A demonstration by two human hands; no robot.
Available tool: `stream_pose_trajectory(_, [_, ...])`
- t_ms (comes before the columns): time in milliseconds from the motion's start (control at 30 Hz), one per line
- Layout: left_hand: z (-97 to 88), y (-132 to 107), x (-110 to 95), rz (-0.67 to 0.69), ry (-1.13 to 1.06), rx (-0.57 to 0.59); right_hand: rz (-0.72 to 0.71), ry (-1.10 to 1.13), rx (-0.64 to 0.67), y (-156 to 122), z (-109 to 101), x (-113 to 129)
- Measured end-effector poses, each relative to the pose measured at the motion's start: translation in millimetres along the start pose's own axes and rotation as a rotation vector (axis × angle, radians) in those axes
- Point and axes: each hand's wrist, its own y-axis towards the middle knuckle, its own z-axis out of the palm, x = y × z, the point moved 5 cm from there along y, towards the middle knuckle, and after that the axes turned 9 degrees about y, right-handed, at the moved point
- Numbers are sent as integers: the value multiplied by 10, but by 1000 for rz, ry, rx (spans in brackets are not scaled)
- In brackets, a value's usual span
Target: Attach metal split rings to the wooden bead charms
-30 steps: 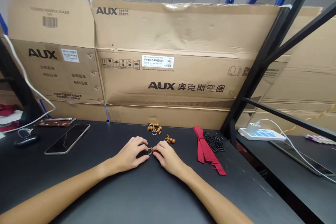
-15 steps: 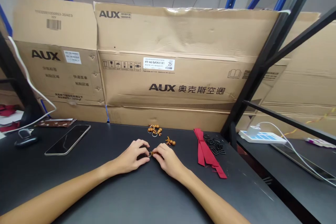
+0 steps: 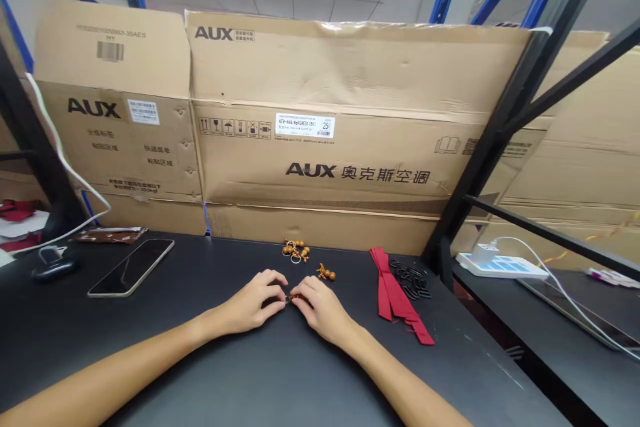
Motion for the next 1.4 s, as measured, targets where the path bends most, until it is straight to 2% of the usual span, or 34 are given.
stream_pose_trajectory(133, [-2,-3,-29,20,15,-19,-29,92,6,4,4,83])
stream_pose_trajectory(400, [-3,-4,-31,32,56,-25,-38,143,32,-5,18,137])
stream_pose_trajectory(500, [-11,-8,-27,41,53,-28,-34,80,45,-7,39,99])
stream_pose_trajectory(700, [0,1,-22,29,19,7,26,-31,-45,-4,-12,-71])
stream_pose_trajectory(833, [1,1,-18,0,13,0,-11,30,10,-10,21,29])
stream_pose_trajectory(933, [-4,-2,-27,26,19,-13,-29,59,23,-3,49,93])
stream_pose_trajectory(1200, [15,1,9,37,45,-25,54,-31,-130,-4,-42,-203])
stream_pose_trajectory(1300, [-6,-1,23,12,82,-41,13,-77,-100,0,-84,-200])
stream_pose_trajectory(1400, [-46,4,56,-16,154,-68,2,-224,-88,14,-146,-185])
